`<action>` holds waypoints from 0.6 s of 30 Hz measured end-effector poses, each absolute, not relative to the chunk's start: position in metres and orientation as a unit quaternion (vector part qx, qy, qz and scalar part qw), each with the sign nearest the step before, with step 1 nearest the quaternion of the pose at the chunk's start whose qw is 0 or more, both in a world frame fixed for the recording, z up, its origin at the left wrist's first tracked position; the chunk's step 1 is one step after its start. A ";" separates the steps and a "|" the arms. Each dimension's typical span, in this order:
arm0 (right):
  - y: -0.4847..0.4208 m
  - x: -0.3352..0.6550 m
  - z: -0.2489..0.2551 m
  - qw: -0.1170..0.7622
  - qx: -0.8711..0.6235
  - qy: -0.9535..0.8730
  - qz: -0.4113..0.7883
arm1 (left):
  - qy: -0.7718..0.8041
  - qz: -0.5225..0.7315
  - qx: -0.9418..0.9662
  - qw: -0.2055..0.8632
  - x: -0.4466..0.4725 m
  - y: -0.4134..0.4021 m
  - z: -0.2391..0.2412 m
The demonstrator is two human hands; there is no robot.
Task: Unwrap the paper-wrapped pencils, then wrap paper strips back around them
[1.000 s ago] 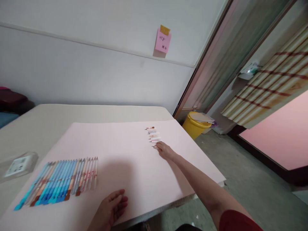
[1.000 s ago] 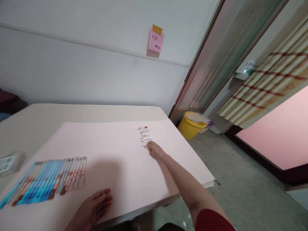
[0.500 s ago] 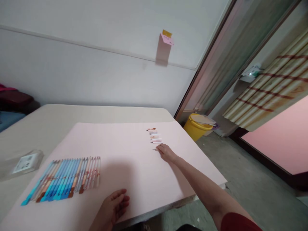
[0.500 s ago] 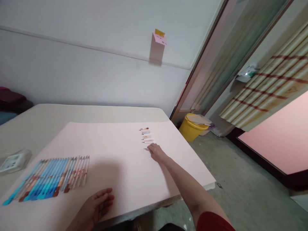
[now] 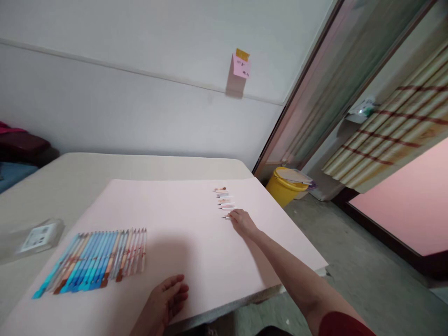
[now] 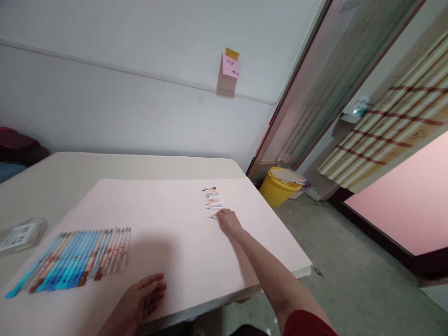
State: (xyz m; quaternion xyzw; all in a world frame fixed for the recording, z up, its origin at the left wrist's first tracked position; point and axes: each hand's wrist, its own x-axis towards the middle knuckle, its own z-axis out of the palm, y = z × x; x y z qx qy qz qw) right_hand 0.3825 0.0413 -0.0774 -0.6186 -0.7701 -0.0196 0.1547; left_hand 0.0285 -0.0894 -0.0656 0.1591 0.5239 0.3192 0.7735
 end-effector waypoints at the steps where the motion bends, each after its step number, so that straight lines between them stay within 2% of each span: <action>1: 0.041 0.381 -0.077 0.152 -0.622 -0.768 -0.024 | 0.524 0.319 0.157 0.774 0.028 -0.089 -0.066; 18: -0.015 0.347 -0.073 0.126 -0.685 -0.714 -0.075 | 0.491 0.340 0.181 0.781 0.030 -0.094 -0.043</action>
